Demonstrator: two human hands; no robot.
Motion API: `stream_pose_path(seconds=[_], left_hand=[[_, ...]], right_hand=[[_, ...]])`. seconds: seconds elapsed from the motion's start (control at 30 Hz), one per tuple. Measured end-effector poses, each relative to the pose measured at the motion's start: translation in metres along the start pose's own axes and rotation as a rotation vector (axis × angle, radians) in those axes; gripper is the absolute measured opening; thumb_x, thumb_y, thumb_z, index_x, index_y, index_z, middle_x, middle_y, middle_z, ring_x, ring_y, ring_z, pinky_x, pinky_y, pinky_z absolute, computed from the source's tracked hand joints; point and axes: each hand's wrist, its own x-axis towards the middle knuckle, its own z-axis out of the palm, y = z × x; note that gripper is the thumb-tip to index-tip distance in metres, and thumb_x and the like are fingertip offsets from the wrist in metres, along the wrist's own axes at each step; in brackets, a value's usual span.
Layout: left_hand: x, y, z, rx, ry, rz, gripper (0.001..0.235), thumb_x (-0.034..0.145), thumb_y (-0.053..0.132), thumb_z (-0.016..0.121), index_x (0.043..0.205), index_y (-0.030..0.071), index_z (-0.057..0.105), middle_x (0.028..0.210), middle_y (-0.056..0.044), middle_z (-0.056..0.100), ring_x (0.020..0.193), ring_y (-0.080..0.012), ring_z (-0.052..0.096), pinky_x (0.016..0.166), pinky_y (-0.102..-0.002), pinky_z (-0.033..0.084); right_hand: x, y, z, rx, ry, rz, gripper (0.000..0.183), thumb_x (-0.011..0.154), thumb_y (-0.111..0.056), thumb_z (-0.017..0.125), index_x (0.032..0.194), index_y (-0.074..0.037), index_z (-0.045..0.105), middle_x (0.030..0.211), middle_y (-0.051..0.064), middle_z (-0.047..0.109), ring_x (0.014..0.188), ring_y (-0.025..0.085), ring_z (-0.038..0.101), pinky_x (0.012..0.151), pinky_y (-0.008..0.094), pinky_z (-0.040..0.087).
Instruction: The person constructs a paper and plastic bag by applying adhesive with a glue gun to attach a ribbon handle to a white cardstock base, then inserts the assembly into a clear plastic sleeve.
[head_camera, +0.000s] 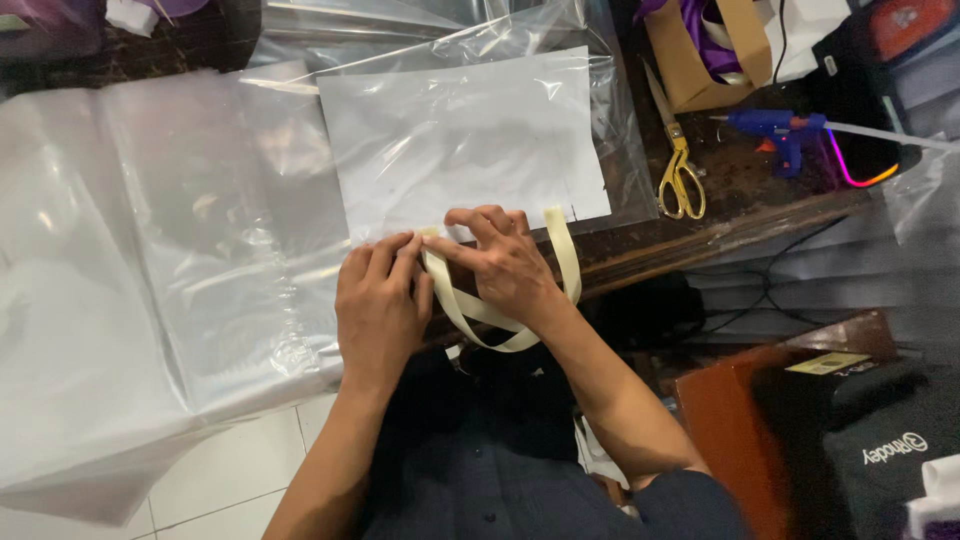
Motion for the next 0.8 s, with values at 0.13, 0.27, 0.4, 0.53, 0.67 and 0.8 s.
stream_pose_path(seconds=[0.13,0.27,0.4,0.53,0.67,0.8], left_hand=[[0.000,-0.001,0.000,-0.022,-0.039,-0.010,0.033,0.098,0.023,0.068,0.128,0.014,0.077,0.120,-0.004,0.072,0.107,-0.0275,0.069,0.108,-0.042,0.053],[0.005,-0.001,-0.006,-0.052,-0.069,0.008,0.047,0.097,0.032,0.067,0.141,0.016,0.074,0.125,-0.004,0.071,0.107,-0.0247,0.066,0.117,-0.044,0.047],[0.010,0.003,-0.007,-0.017,-0.067,-0.017,0.039,0.098,0.028,0.070,0.133,0.017,0.080,0.123,-0.002,0.073,0.105,-0.0234,0.066,0.116,-0.045,0.046],[0.014,0.011,-0.019,0.066,-0.142,-0.027,0.039,0.096,0.025,0.073,0.134,0.020,0.079,0.128,0.002,0.073,0.105,-0.0229,0.065,0.119,-0.050,0.042],[0.031,0.023,-0.028,0.222,-0.227,0.003,0.035,0.097,0.026,0.073,0.131,0.018,0.077,0.128,0.003,0.072,0.121,-0.0227,0.065,0.123,-0.054,0.037],[0.033,0.025,-0.022,0.234,-0.232,0.041,0.030,0.100,0.023,0.068,0.128,0.014,0.077,0.126,0.000,0.071,0.125,-0.0234,0.064,0.125,-0.053,0.037]], right_hand=[[0.002,0.001,-0.001,0.064,-0.003,0.036,0.046,0.111,-0.011,0.045,0.139,-0.032,0.076,0.133,0.000,0.063,0.118,0.022,0.058,0.097,0.036,0.037],[0.004,0.000,-0.007,0.106,-0.028,0.069,0.058,0.107,-0.002,0.042,0.146,-0.033,0.073,0.132,0.000,0.063,0.119,0.022,0.059,0.096,0.034,0.038],[0.008,-0.002,-0.009,0.078,-0.048,0.071,0.061,0.104,-0.001,0.044,0.150,-0.031,0.071,0.133,-0.001,0.064,0.121,0.021,0.059,0.096,0.033,0.038],[0.006,-0.007,-0.012,0.044,-0.091,0.081,0.059,0.102,-0.002,0.046,0.149,-0.027,0.069,0.140,0.001,0.064,0.122,0.024,0.059,0.094,0.040,0.038],[0.012,-0.004,-0.017,0.005,-0.091,0.063,0.054,0.103,-0.001,0.046,0.146,-0.022,0.072,0.144,0.004,0.065,0.119,0.026,0.061,0.091,0.044,0.039],[0.016,-0.003,-0.024,0.060,-0.112,0.100,0.052,0.106,-0.005,0.045,0.146,-0.023,0.071,0.145,0.004,0.064,0.120,0.027,0.059,0.091,0.044,0.040]])
